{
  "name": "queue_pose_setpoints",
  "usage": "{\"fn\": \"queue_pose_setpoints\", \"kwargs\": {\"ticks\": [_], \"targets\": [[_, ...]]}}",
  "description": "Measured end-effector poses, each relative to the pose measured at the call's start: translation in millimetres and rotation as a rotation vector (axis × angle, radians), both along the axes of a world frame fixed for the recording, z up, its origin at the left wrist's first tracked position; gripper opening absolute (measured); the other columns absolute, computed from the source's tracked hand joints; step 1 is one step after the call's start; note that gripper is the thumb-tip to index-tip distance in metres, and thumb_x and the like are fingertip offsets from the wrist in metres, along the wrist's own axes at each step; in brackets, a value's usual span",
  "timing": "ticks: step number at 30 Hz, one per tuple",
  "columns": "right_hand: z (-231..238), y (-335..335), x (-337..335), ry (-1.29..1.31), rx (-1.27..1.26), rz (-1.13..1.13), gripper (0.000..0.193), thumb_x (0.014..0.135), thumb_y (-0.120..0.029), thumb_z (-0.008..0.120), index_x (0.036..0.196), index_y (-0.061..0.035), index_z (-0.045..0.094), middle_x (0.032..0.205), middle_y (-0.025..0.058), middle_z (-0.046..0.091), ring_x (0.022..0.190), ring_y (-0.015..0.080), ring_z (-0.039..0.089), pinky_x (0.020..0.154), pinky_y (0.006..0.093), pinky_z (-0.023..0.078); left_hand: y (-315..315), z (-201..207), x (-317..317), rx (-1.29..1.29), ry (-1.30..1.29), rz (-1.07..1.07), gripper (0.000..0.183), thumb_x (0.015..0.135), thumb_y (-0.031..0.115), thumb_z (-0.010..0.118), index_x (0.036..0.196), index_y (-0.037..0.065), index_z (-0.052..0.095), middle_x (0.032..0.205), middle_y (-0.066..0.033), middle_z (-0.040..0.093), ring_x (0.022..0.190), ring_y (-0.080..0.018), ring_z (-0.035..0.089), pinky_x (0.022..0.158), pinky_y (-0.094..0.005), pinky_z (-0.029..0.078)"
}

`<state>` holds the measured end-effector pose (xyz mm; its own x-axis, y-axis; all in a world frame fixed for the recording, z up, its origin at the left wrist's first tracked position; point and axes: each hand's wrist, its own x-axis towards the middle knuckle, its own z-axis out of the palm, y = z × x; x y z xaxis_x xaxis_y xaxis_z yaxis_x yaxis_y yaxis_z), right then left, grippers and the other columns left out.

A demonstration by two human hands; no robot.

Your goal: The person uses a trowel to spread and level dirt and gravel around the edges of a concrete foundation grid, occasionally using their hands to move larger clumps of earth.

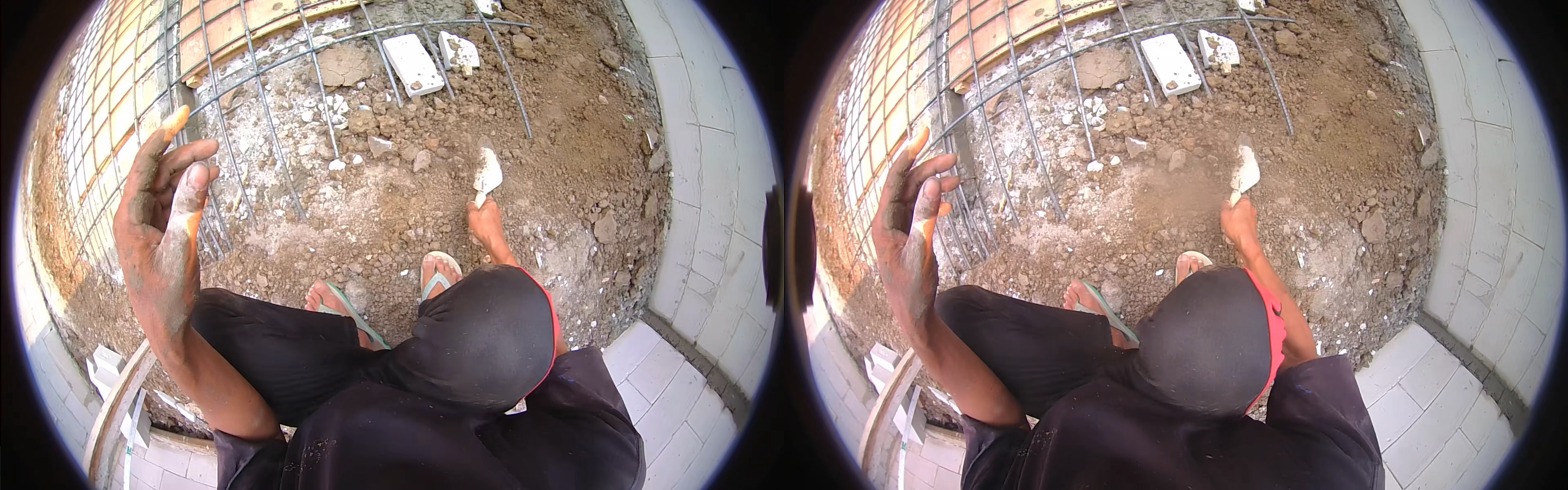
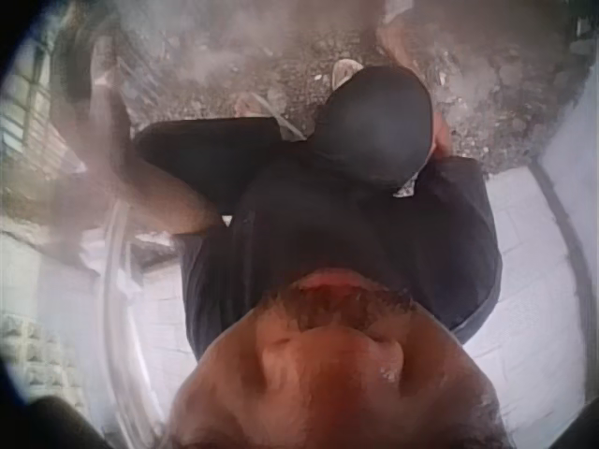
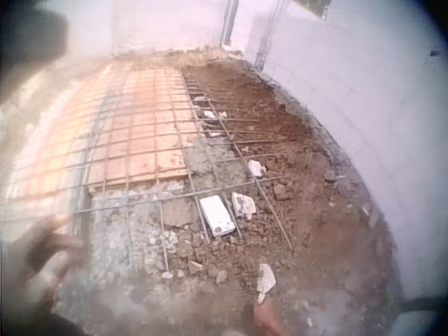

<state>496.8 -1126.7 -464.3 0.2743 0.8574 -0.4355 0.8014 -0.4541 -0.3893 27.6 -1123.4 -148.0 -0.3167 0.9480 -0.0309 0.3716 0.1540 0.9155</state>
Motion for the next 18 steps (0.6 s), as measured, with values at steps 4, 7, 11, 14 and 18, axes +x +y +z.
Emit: {"fn": "queue_pose_setpoints", "kwargs": {"ticks": [4,7,11,14,18], "targets": [[90,9,-43,0.261,-0.397,0.531,0.047,0.094,-0.033,0.065,0.114,0.0094,0.063,0.101,0.0350,0.070,0.098,0.0490,0.069,0.090,0.0521,0.052,-11,18,11,-0.062,0.287,-0.015,0.055,0.094,0.014,0.075,0.145,0.003,0.056,0.120,-0.0157,0.073,0.105,-0.0197,0.069,0.091,-0.0328,0.054],[67,40,15,0.159,-0.150,0.148,0.046,0.092,-0.031,0.066,0.113,0.0093,0.063,0.095,0.0320,0.071,0.094,0.0484,0.070,0.086,0.0513,0.054,-1,29,36,-0.019,0.224,-0.124,0.056,0.098,0.017,0.070,0.149,0.003,0.051,0.125,-0.0142,0.070,0.109,-0.0211,0.068,0.099,-0.0371,0.051],[-11,51,13,0.089,-0.029,-0.132,0.038,0.094,-0.028,0.065,0.101,0.0094,0.063,0.085,0.0269,0.071,0.085,0.0338,0.074,0.077,0.0484,0.054,-13,42,44,0.006,0.225,-0.138,0.057,0.098,0.017,0.070,0.149,0.003,0.050,0.125,-0.0161,0.071,0.109,-0.0218,0.069,0.099,-0.0366,0.051],[-20,30,-18,-0.027,0.002,0.130,0.038,0.092,-0.027,0.065,0.103,0.0090,0.065,0.088,0.0279,0.072,0.087,0.0399,0.073,0.082,0.0472,0.054,-20,37,39,0.012,0.210,-0.095,0.057,0.097,0.014,0.069,0.149,0.002,0.050,0.125,-0.0177,0.071,0.108,-0.0220,0.069,0.096,-0.0356,0.052],[21,22,-41,0.263,-0.225,0.383,0.039,0.092,-0.029,0.067,0.107,0.0062,0.064,0.080,0.0223,0.071,0.074,0.0334,0.071,0.075,0.0448,0.054,-20,36,46,0.086,0.166,-0.097,0.058,0.096,0.013,0.070,0.149,0.001,0.049,0.123,-0.0178,0.071,0.110,-0.0219,0.068,0.096,-0.0351,0.051]]}}
